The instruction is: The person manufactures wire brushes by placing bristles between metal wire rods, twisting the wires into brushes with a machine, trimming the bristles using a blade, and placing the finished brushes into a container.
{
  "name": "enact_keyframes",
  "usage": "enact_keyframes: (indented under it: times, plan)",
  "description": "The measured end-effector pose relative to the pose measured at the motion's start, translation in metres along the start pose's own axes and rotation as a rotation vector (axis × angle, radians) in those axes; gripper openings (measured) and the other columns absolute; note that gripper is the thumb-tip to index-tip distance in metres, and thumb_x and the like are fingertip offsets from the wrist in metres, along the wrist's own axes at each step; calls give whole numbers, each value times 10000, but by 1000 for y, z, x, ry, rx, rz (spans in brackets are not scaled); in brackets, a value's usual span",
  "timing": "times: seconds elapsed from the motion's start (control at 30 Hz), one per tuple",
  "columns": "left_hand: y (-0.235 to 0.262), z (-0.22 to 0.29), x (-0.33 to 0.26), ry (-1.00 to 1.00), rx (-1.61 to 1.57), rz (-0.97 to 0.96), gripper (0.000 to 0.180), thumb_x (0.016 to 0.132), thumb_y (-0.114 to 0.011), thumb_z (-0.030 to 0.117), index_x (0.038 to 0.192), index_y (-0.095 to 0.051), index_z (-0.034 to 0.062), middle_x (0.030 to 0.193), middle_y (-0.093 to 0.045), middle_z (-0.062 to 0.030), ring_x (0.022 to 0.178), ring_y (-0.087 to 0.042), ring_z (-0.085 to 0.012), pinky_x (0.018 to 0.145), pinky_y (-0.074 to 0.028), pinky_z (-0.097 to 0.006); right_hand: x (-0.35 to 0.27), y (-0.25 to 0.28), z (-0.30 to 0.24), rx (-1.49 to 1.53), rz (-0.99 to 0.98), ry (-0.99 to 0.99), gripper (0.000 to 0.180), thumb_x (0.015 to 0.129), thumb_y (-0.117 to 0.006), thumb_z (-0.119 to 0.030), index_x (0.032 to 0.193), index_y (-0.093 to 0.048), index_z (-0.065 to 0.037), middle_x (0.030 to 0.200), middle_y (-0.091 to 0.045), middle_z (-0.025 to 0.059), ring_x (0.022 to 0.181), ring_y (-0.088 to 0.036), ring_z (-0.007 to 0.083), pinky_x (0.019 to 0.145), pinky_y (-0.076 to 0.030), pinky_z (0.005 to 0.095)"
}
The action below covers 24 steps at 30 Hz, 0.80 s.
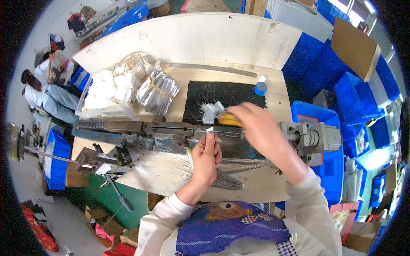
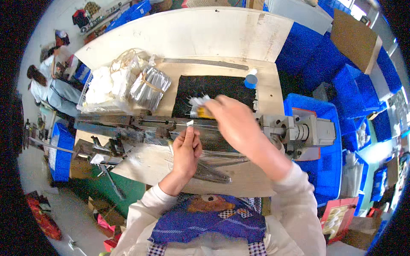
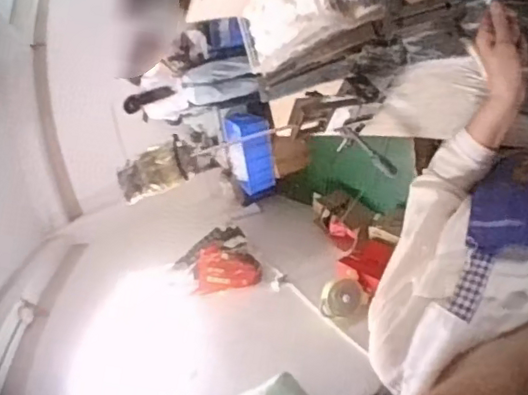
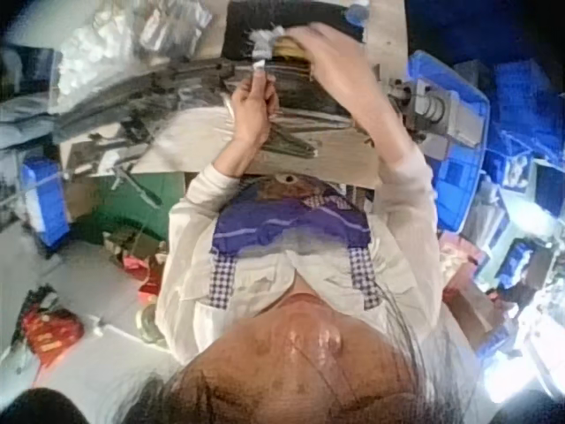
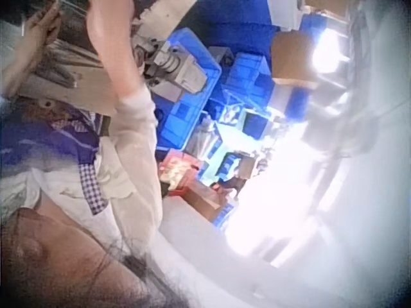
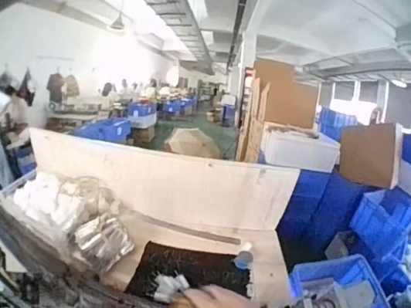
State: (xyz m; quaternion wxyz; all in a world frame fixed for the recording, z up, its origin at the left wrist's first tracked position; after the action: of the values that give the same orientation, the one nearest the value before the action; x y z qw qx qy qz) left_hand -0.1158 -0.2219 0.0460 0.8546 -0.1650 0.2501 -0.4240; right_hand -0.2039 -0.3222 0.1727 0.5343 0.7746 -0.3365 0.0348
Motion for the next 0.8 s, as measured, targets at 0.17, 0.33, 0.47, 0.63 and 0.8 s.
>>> enact_keyframes:
  times: [0.17, 0.33, 0.47, 0.63, 0.8]
  plan:
    - [-3, -5, 1, 66, -21, 41, 296, 987, -487, 312, 798, -541, 90, 548, -375, 42, 440, -310, -58, 397, -238, -229, 16, -73, 11, 105, -380, 93, 162, 801, -591, -40, 946, -645, 8, 761, -624, 205, 731, -635, 350, 673, -499, 407]
    - [-6, -2, -9, 102, -2, -6, 331, 979, -456, 382, 883, -529, 74, 615, -411, 9, 507, -369, -98, 481, -294, -257, 13, -61, 27, 589, -575, -334, 231, 872, -576, -54, 1067, -629, 55, 817, -671, 107, 669, -614, 120, 612, -502, 267]
    - [-15, -6, 1, 154, -22, -315, 656, 953, -295, 594, 1244, -460, 29, 1178, -568, -174, 1073, -577, -268, 927, -465, -400, 23, -68, 26, 582, -676, -350, 228, 880, -574, -85, 1066, -635, 32, 787, -660, 103, 656, -610, 139, 629, -499, 286]
    - [-27, 14, 0, 257, -650, -351, 820, 913, -352, 625, 1350, -254, -62, 1366, -359, -261, 1331, -331, -348, 1130, -281, -439, 32, -26, 18, -120, -370, -78, 425, 888, -572, -371, 1194, -579, -77, 892, -563, 185, 905, -570, 325, 762, -464, 393]
    - [-15, 14, -1, 328, -985, -554, 789, 919, -381, 605, 1300, -329, -84, 1308, -444, -220, 1257, -419, -308, 1088, -339, -407, 11, -27, -24, -171, -229, 99, 418, 776, -624, -143, 1168, -564, -12, 912, -512, 167, 878, -545, 315, 722, -455, 390]
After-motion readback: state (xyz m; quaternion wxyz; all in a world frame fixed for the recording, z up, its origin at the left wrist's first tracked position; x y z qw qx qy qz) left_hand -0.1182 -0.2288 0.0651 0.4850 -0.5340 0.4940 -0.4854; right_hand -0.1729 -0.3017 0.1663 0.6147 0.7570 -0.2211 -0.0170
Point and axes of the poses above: each hand's wrist, its own x-axis towards the middle knuckle, its own y-axis out of the back of the hand, z = x × y, the point moved 7 cm from there along x, towards the middle knuckle
